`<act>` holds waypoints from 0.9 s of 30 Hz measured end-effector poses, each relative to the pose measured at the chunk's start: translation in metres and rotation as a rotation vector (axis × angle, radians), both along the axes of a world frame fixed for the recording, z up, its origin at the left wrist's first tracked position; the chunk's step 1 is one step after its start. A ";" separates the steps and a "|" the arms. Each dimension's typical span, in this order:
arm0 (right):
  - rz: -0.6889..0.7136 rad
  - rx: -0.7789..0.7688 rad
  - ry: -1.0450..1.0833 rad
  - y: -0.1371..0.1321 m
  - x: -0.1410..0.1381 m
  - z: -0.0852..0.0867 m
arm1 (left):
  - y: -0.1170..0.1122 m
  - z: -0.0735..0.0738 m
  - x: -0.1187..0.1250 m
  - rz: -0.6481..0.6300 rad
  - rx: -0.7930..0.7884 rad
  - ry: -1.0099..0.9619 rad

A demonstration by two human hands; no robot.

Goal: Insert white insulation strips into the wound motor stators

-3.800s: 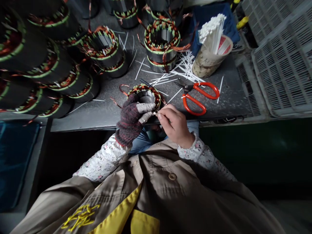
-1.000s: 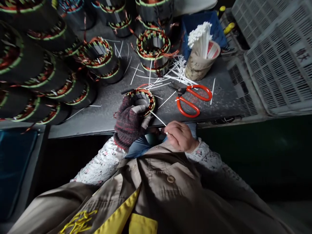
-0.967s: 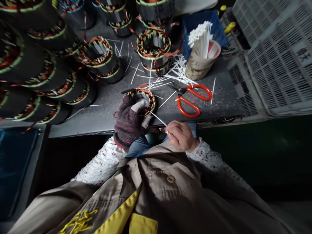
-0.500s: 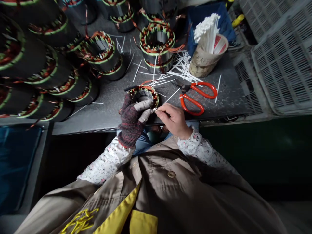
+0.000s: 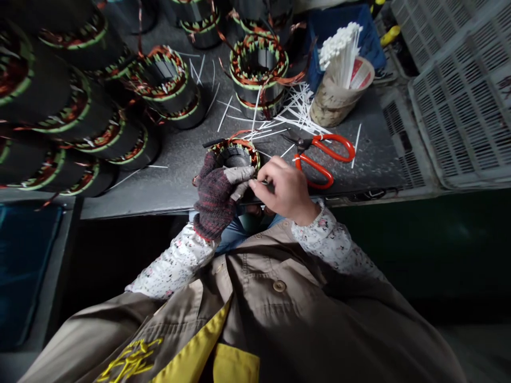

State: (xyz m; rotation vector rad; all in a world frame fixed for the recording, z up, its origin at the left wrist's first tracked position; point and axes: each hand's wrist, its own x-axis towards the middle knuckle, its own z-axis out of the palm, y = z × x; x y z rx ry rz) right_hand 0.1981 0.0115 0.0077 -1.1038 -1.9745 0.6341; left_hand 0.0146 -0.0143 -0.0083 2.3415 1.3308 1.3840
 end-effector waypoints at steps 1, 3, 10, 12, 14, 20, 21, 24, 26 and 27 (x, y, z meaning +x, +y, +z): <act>0.044 -0.009 -0.015 -0.002 0.001 0.005 | -0.001 0.001 0.000 0.021 0.000 0.034; 0.149 -0.036 0.026 -0.007 0.005 0.017 | -0.002 0.004 0.001 0.070 -0.027 0.094; 0.448 -0.266 0.386 -0.020 0.025 0.038 | -0.003 0.014 0.004 0.086 -0.097 0.088; 0.490 -0.423 0.478 -0.023 0.029 0.035 | -0.005 0.014 0.003 0.137 -0.079 0.125; 0.418 -0.492 0.586 -0.023 0.030 0.035 | -0.006 0.012 0.003 0.173 -0.052 0.173; 0.202 -0.381 0.802 0.019 -0.012 0.031 | -0.009 0.003 0.022 0.116 0.053 0.225; 0.180 -0.373 0.773 0.031 -0.022 0.028 | -0.010 0.003 0.026 0.112 0.059 0.229; 0.163 -0.327 0.588 0.062 -0.030 0.022 | -0.012 0.008 0.023 0.068 0.085 0.273; 0.119 -0.235 0.463 0.077 -0.016 0.028 | -0.011 0.015 0.009 0.021 0.094 0.341; 0.093 -0.180 0.414 0.084 -0.005 0.034 | -0.009 0.019 -0.001 -0.010 0.101 0.372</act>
